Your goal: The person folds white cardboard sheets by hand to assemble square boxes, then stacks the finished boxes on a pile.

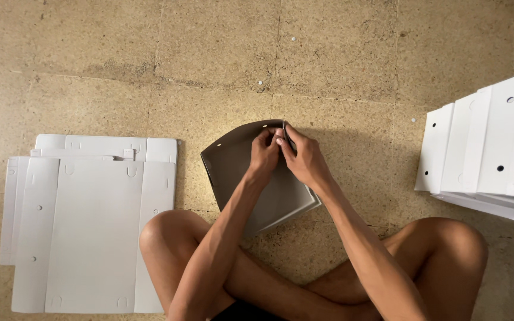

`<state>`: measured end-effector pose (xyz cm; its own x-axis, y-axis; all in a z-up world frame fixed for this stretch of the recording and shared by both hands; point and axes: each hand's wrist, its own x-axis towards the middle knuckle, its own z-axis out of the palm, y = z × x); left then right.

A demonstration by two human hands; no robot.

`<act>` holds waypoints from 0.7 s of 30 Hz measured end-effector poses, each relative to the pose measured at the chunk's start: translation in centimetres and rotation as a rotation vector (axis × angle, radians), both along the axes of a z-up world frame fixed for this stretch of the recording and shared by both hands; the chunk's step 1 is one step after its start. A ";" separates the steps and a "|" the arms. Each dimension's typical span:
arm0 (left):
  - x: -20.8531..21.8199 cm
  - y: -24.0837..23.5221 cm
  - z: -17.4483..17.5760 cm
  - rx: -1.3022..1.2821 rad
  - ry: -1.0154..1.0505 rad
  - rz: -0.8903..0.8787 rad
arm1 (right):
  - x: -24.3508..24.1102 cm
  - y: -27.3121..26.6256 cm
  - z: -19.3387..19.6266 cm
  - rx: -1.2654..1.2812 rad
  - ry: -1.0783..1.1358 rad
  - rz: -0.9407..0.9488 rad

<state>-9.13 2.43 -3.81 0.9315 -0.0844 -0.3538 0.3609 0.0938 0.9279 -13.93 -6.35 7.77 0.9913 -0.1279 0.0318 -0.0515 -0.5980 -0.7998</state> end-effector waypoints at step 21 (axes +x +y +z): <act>0.6 -0.7 -2.7 0.037 0.029 -0.114 | 2.0 0.4 -4.6 -0.231 0.164 -0.242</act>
<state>-8.50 1.73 -6.50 0.9060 -0.1750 -0.3854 0.3940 0.0164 0.9190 -11.93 -5.95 3.12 0.9274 -0.3676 -0.0696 -0.3301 -0.7162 -0.6149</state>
